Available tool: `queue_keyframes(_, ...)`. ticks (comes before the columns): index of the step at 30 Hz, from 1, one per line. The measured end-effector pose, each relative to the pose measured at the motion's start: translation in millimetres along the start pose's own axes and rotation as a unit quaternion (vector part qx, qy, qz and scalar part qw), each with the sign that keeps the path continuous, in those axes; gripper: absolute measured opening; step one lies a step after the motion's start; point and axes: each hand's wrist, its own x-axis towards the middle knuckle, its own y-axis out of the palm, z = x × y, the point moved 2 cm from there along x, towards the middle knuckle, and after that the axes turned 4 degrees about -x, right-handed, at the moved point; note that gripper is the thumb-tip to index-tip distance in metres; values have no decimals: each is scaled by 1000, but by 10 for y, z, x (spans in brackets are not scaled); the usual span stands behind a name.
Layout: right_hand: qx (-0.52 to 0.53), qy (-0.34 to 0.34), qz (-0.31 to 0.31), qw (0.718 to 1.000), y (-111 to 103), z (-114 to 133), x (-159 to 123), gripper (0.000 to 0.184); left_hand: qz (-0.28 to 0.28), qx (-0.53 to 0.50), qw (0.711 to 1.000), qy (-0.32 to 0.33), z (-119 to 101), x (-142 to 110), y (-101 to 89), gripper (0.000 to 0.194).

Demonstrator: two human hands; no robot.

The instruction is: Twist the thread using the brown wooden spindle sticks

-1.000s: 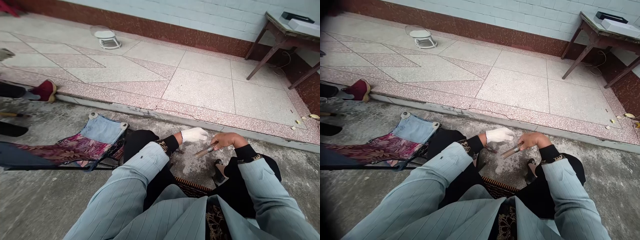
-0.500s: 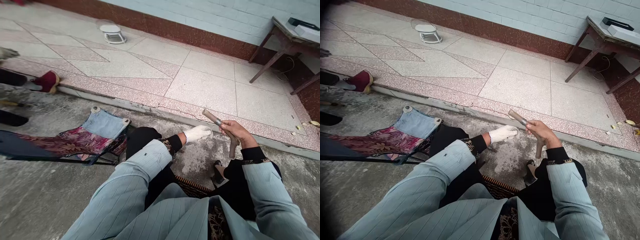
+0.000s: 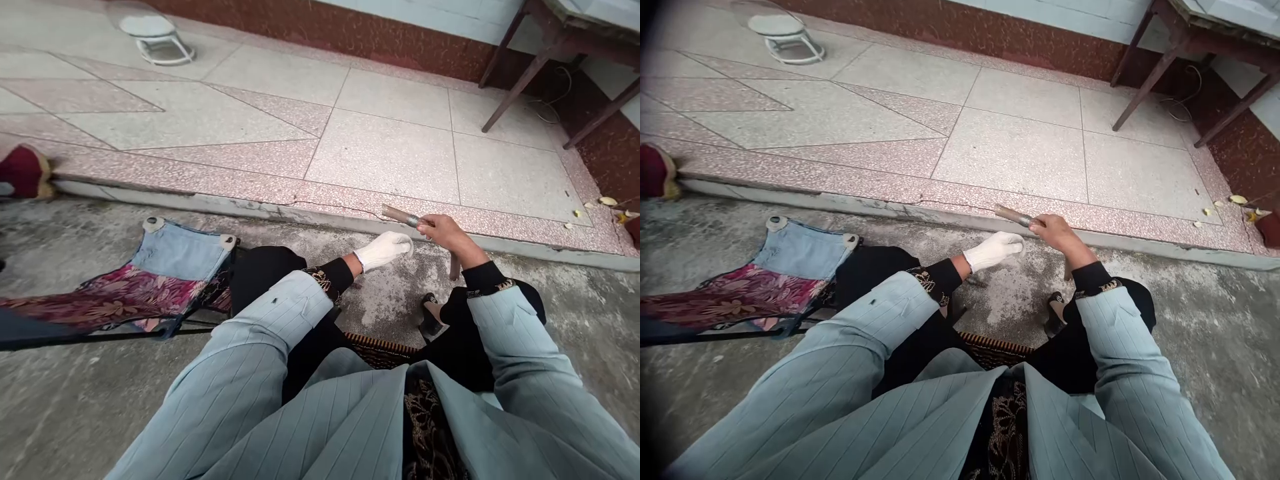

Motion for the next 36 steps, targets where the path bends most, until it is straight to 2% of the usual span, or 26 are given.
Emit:
queue_keyframes(4,-94,1,-15,995,-19,-3,9,25,16,46,999,-6,-12,12,-60,36)
queue_keyframes(6,-171,6,19,985,-3,-37,12,25,27,79,996,-6,1,3,-124,33)
queue_keyframes(7,-200,2,63,978,19,-55,8,22,35,104,994,-5,7,-6,-158,32)
queue_keyframes(9,-198,-27,204,958,86,-72,-28,16,70,199,978,1,6,-30,-218,30)
queue_keyframes(11,-110,-87,356,924,133,-44,-104,14,100,237,966,18,-11,-50,-266,29)
queue_keyframes(12,-59,-114,410,903,128,-17,-149,15,109,226,968,27,-23,-54,-286,29)
queue_keyframes(14,26,-153,451,879,57,39,-222,25,107,163,980,38,-36,-42,-315,30)
queue_keyframes(16,114,-169,408,890,-70,87,-262,37,81,67,993,48,-26,-4,-323,30)
queue_keyframes(19,220,-152,345,900,-214,116,-290,38,36,-63,996,45,35,52,-262,26)
queue_keyframes(22,280,-121,252,918,-232,89,-243,34,47,-166,985,2,99,53,-133,33)
queue_keyframes(25,305,-92,138,938,-173,12,-129,32,71,-225,972,-6,90,21,-50,39)
queue_keyframes(28,234,-40,43,970,-112,-78,-8,27,54,-190,980,-8,45,6,-53,38)
queue_keyframes(30,122,-6,-15,992,-97,-114,46,23,49,-152,987,-8,20,7,-62,36)
queue_keyframes(32,-21,9,-48,999,-90,-119,69,23,48,-108,993,-11,11,11,-63,33)
queue_keyframes(34,-144,13,-29,989,-66,-102,65,21,47,-25,999,-12,19,17,-62,28)
queue_keyframes(36,-211,13,49,976,-13,-82,37,15,50,79,996,-8,31,21,-67,27)
